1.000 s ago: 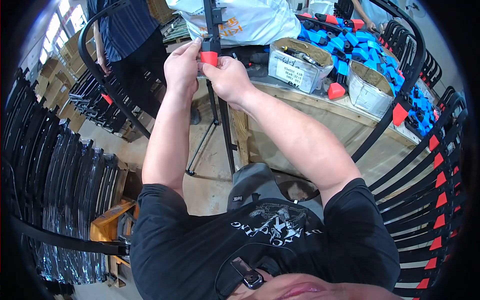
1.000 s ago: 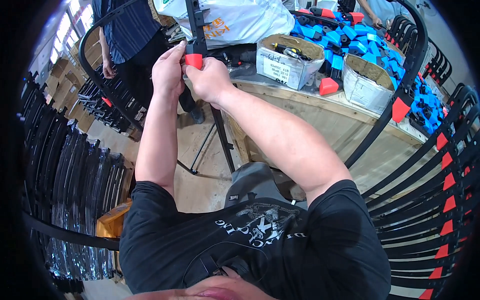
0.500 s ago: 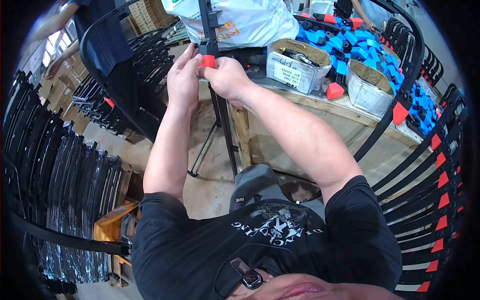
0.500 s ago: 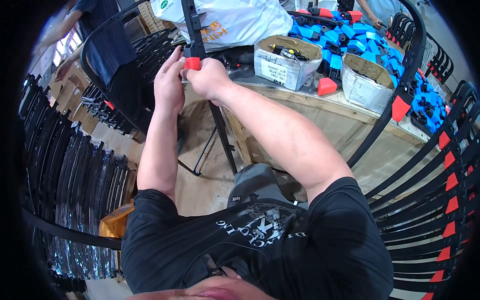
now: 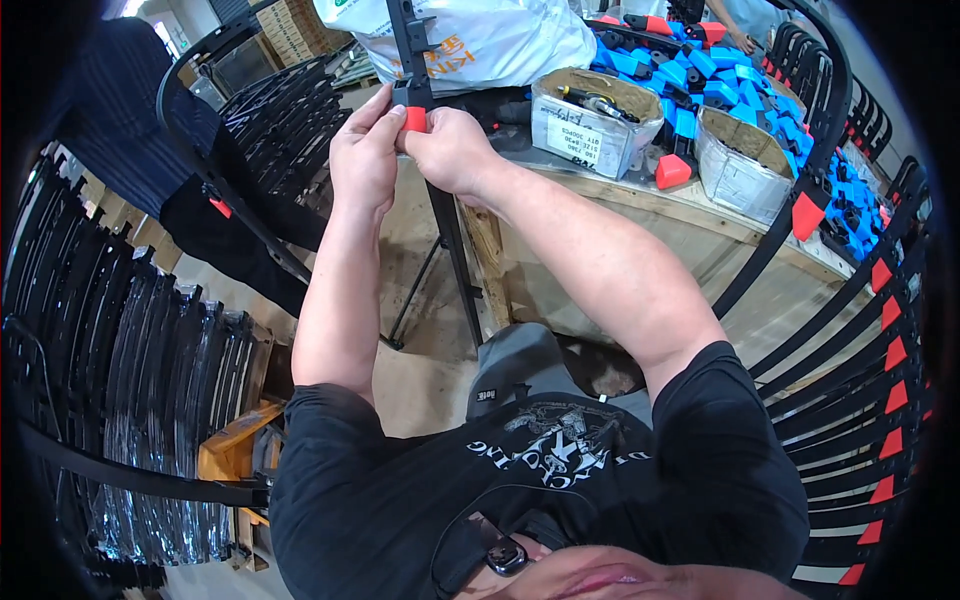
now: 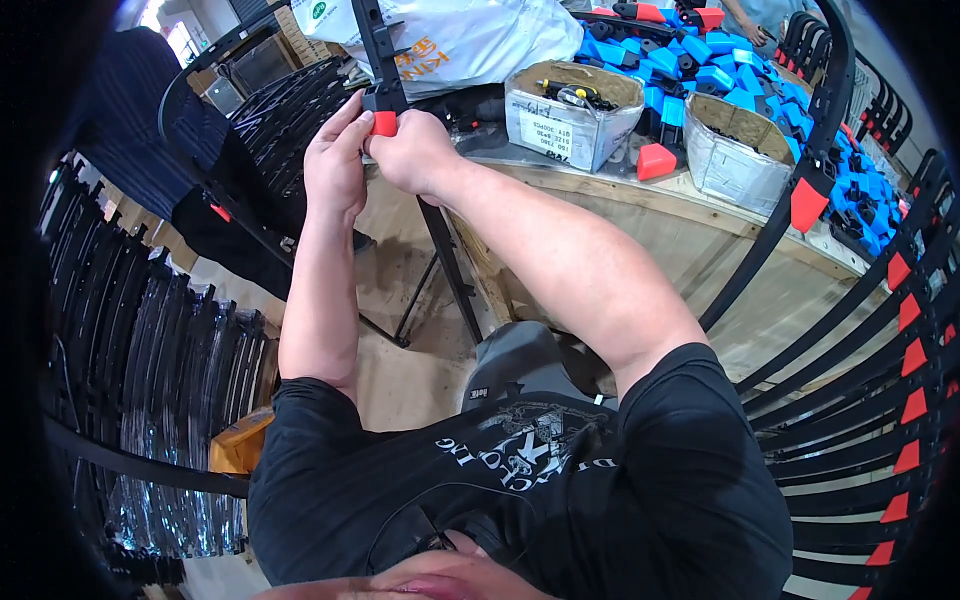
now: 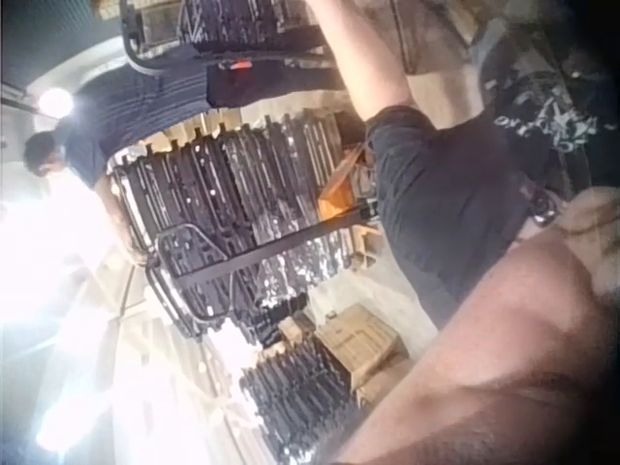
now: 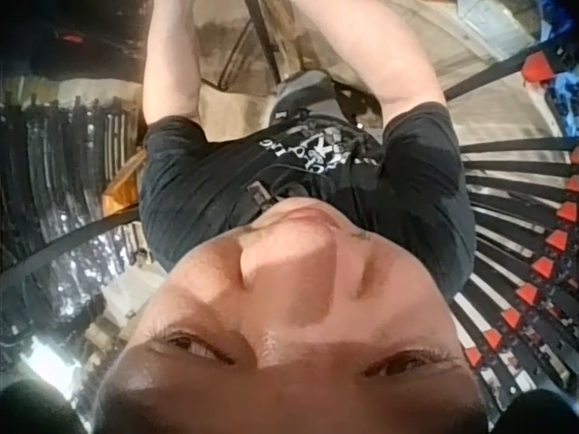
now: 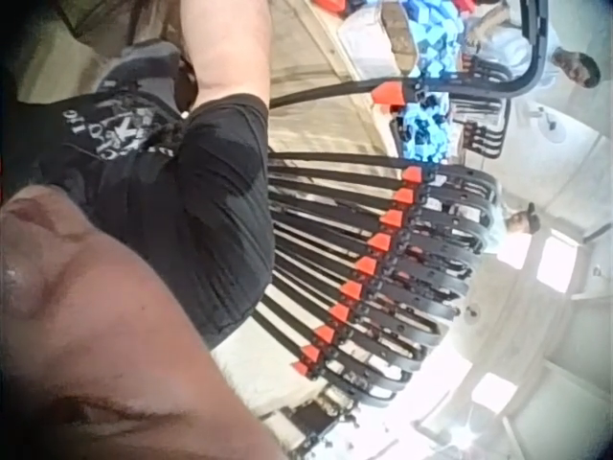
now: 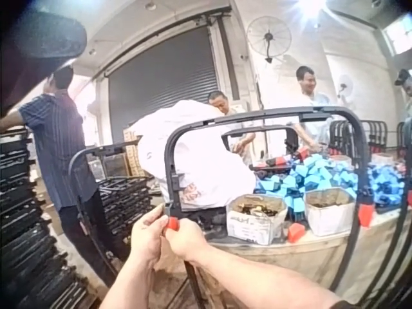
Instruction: Assembling metal chair frames by attaching plastic components and fasteners in a factory workshop.
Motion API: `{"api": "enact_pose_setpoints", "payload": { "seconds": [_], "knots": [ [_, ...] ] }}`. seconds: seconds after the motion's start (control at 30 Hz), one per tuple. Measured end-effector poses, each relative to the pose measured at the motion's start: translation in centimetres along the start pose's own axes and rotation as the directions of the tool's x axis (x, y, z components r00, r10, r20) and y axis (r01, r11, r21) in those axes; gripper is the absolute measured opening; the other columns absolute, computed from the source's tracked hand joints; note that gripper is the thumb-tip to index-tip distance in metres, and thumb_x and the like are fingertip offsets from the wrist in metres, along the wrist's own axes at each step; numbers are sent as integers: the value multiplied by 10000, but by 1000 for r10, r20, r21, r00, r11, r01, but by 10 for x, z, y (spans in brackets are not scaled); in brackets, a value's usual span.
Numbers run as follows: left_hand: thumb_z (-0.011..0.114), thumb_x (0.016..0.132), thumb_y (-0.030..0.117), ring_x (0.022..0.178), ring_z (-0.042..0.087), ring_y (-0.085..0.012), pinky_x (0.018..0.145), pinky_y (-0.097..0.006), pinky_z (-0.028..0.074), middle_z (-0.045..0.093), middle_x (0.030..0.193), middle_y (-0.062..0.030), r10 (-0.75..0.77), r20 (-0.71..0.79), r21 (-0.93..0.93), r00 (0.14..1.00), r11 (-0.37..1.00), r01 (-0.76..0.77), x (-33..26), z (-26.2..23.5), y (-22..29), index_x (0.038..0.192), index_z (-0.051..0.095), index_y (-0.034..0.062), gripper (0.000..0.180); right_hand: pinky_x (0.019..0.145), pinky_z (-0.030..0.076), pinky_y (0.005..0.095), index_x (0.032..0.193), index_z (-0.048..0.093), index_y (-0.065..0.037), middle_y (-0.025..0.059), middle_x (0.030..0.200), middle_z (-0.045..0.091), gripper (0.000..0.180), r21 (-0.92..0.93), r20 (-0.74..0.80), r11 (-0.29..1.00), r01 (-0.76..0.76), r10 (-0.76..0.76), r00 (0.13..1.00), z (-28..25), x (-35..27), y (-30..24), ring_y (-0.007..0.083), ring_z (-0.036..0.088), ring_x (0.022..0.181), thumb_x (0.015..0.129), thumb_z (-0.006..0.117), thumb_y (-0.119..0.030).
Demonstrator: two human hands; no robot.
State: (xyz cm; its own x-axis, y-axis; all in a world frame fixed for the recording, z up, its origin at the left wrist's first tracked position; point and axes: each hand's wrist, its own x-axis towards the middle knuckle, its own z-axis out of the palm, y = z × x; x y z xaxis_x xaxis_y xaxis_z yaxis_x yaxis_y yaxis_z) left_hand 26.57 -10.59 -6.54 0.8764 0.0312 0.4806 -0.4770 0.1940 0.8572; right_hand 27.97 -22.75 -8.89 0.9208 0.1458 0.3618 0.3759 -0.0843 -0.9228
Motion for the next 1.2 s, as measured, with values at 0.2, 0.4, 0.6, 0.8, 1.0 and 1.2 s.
{"api": "enact_pose_setpoints", "payload": {
  "seconds": [0.2, 0.4, 0.6, 0.8, 1.0, 1.2],
  "knots": [
    [659, 947, 81, 1038, 645, -155, 876, -286, 533, 649, 1273, -173, -7, 28, 88, 1000, 996, 4, 0, 0, 4, 1420, 515, -78, 519, 700, 496, 352, 891, 722, -4, 104, 822, 706, 266, 56, -29, 996, 73, -71, 997, -3, -11, 9, 182, 649, 743, 911, 666, -263],
    [712, 862, 78, 1051, 623, -227, 930, -359, 490, 680, 1162, -98, 651, 239, 624, 720, 465, -628, -54, 2, -15, 1248, 644, 25, 395, 713, 548, 407, 1065, 632, 6, 87, 800, 642, 507, 688, 139, 651, -322, 316, 938, -44, -66, -1, 252, 632, 696, 998, 531, -487],
    [742, 803, 115, 1144, 570, -331, 1006, -444, 450, 662, 1184, -94, 464, 554, 586, 692, 374, -719, -83, 30, -16, 1118, 712, 66, 320, 870, 549, 432, 1174, 558, 48, 160, 1023, 643, 675, 852, 241, 444, -278, 141, 960, -59, -98, -5, 277, 652, 950, 1032, 394, -591],
    [777, 780, 102, 1072, 601, -321, 946, -420, 484, 691, 1101, -60, 500, 569, 553, 653, 355, -754, -86, 33, -24, 1052, 736, 99, 275, 890, 537, 405, 1189, 565, 11, 141, 1060, 642, 624, 830, 155, 514, -215, 158, 975, -64, -108, -3, 231, 638, 950, 1036, 421, -577],
    [803, 775, 67, 997, 614, -289, 900, -390, 488, 703, 1019, -69, 648, 383, 513, 658, 444, -735, -89, 34, -21, 1028, 748, 84, 259, 790, 546, 316, 1116, 650, -2, 94, 1014, 694, 269, 674, 184, 715, -184, 80, 980, -84, -119, 5, 164, 663, 867, 1040, 554, -241],
    [799, 775, 53, 985, 625, -283, 899, -389, 494, 704, 1039, -82, 665, 333, 457, 669, 507, -731, -92, 29, -22, 1036, 752, 78, 267, 771, 543, 301, 1118, 682, -4, 77, 990, 710, 229, 680, 358, 672, -293, 45, 933, -86, -115, 1, 148, 660, 869, 1020, 605, -196]
  ]
}}
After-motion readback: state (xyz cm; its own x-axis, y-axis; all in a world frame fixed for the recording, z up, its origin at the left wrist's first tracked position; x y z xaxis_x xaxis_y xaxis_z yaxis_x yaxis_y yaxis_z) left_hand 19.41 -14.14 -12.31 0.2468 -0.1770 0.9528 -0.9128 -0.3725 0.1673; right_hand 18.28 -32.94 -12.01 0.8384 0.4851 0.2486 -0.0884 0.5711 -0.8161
